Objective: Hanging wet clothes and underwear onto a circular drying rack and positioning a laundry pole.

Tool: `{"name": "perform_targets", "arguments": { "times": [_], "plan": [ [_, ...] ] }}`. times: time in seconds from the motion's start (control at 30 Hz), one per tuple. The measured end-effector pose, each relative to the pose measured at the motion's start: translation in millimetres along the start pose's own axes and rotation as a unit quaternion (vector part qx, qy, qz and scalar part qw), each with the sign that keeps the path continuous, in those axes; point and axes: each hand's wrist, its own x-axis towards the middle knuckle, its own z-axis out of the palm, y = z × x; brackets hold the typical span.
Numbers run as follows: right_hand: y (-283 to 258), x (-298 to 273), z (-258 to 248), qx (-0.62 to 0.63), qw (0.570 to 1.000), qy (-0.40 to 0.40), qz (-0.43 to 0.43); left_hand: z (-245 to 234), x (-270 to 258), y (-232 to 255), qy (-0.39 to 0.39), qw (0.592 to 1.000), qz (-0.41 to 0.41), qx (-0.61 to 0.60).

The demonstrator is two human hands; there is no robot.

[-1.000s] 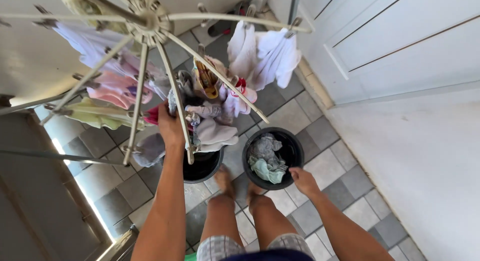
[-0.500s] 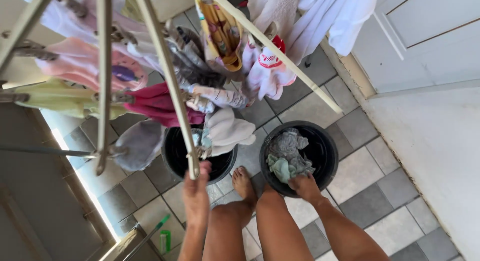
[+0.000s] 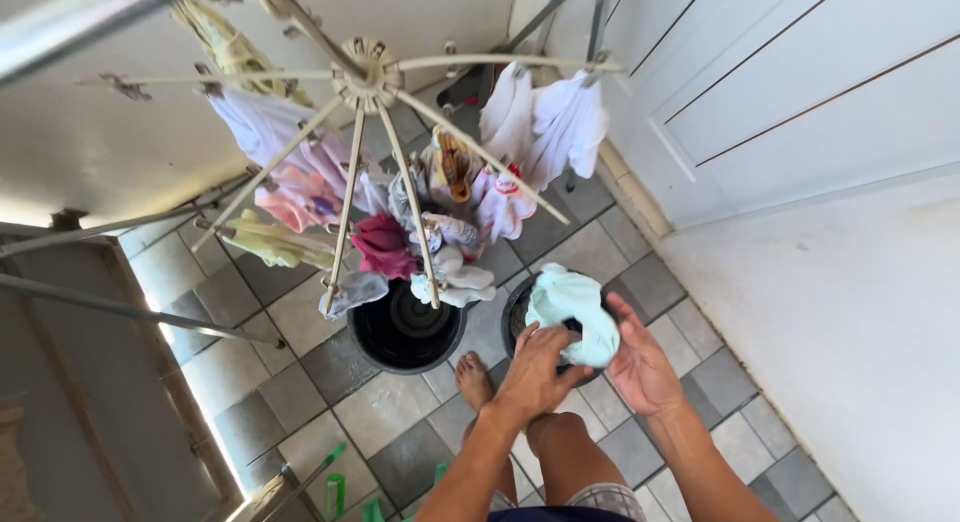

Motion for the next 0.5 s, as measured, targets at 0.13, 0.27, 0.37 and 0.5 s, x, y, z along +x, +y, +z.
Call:
{"name": "perform_targets", "arguments": {
  "times": [0.13,0.27,0.37,0.5],
  "plan": [
    [-59.4,2.4,37.2,-0.083,0.995,0.015,-0.049,-6.0,13.7,14.0,-0.044,0.998,-0.027,-0.023],
    [-99.5,-0.6,90.5,-0.06,0.994,0.046,-0.073,-32.4,35.4,53.5,-0.191,0.959,-0.195,-0.069],
    [-67.1,13.5,29.0,-0.163,0.986,0.012,-0.03,0.4,36.5,46.9,-0.137,0.918,-0.236,-0.286],
    [-77.2,-15.6,14.2,-0.303,0.947,-0.081,0.067,3.7,57.8,65.1,-0.026,0.823,-0.283,-0.491]
  ]
}}
